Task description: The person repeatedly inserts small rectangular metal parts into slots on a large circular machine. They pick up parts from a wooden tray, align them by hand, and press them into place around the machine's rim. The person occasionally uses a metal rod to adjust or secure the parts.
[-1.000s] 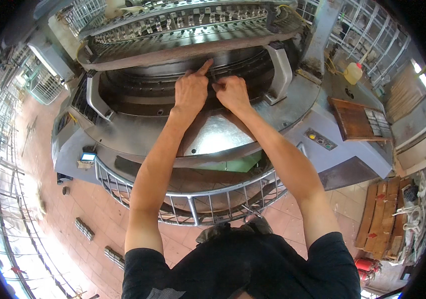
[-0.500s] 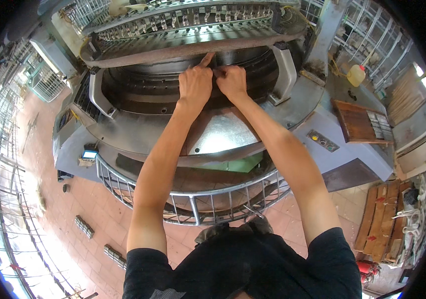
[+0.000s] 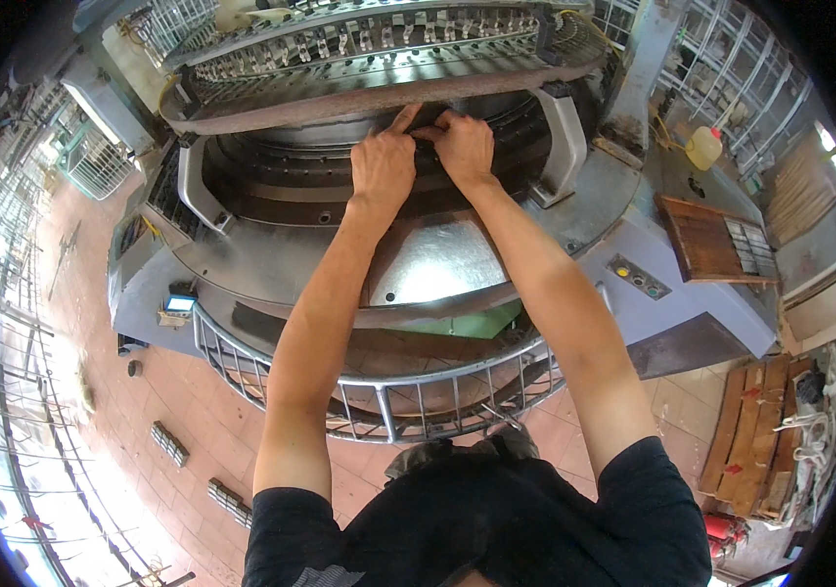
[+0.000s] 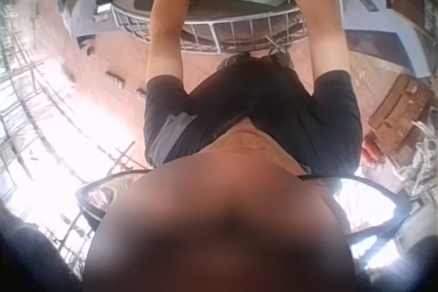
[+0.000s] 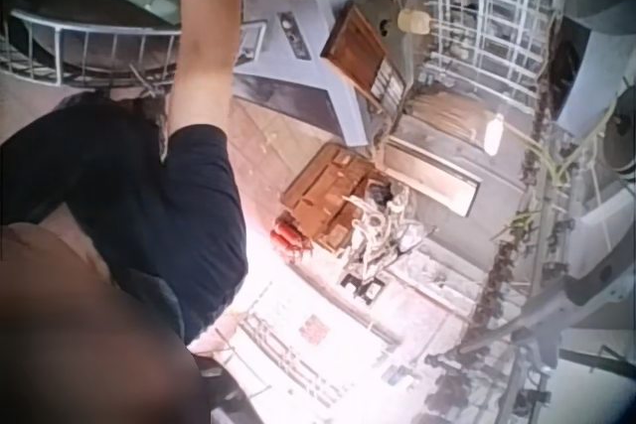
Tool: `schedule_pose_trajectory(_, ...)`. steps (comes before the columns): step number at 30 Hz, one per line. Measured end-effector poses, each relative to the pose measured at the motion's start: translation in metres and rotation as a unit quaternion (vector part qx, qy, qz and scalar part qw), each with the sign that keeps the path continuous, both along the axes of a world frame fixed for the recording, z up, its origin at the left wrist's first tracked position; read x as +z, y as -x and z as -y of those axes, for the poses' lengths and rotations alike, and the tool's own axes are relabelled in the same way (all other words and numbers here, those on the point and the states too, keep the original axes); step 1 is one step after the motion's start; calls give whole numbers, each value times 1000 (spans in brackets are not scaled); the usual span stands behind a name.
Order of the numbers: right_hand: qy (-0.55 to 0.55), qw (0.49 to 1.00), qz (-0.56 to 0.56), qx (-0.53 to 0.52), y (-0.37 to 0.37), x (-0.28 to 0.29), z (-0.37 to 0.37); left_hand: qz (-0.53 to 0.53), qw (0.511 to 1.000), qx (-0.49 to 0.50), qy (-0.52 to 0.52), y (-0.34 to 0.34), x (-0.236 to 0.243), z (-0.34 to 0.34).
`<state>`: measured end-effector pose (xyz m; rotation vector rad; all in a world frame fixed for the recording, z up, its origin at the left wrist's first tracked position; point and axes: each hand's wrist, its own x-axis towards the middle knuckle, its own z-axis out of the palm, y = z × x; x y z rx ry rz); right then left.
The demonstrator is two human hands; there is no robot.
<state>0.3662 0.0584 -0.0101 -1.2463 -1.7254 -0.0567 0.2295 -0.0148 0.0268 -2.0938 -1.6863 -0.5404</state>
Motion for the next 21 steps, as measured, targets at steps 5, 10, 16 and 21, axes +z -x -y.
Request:
schedule_pose_trajectory(5,5,1000,5,1,0,-1,-5,26,999,-39,3,5,-1,1)
schedule_pose_trajectory(10,-13,999,29,7,-3,1,-5,62,997,-55,6,7,-6,-1)
schedule_pose_trajectory(16,16,999,17,-44,-1,2,-2,68,995,-63,24,10,-7,-2)
schedule_pose_trajectory(21,257,944,-176,110,4,6,-9,72,995,-66,17,10,-7,-1)
